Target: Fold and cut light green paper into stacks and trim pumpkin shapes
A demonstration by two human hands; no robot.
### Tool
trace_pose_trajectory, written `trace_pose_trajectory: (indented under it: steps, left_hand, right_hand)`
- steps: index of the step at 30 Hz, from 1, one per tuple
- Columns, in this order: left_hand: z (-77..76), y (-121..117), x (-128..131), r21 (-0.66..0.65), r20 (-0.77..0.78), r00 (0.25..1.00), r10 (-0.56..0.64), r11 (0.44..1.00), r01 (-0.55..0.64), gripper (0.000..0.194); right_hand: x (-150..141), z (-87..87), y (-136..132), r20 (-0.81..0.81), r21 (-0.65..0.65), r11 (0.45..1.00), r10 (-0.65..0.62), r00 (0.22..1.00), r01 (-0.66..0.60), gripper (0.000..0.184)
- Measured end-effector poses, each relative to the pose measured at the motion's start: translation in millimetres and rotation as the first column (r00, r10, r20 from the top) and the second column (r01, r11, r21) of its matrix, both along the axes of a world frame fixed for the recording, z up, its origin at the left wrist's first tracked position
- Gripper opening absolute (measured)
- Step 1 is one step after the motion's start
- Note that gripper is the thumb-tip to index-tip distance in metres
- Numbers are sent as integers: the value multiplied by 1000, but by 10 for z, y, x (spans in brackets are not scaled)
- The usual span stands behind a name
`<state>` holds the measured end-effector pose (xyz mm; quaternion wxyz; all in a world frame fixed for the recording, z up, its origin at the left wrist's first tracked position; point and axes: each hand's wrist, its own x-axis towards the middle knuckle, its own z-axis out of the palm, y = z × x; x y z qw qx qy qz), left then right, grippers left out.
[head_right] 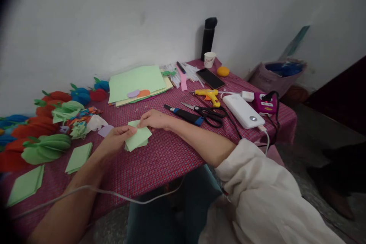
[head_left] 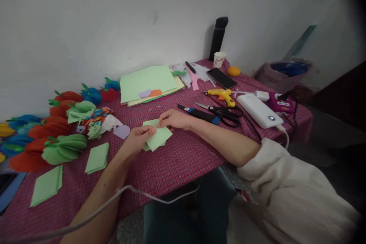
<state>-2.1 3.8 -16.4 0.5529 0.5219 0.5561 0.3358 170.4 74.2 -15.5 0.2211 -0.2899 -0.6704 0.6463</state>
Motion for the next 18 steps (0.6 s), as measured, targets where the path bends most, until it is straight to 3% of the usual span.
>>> trace_pose_trajectory:
  steps: [7,13,18]
  left_hand:
    - [49,-4,-90,34,72,991,109,993,-111,25]
    - [1,-20,-61,1,134,990,35,999,-36,25]
    - [30,-18,-23,60,80,997,10,998,-14,26]
  right_hand:
    - [131,30,216,-9,-45,973,-228,974,228,13]
    - [-64,-12,-69,-52,15,999,-50,997,51,23]
    - [-12,22,-20,-76,15,991,-129,989,131,21]
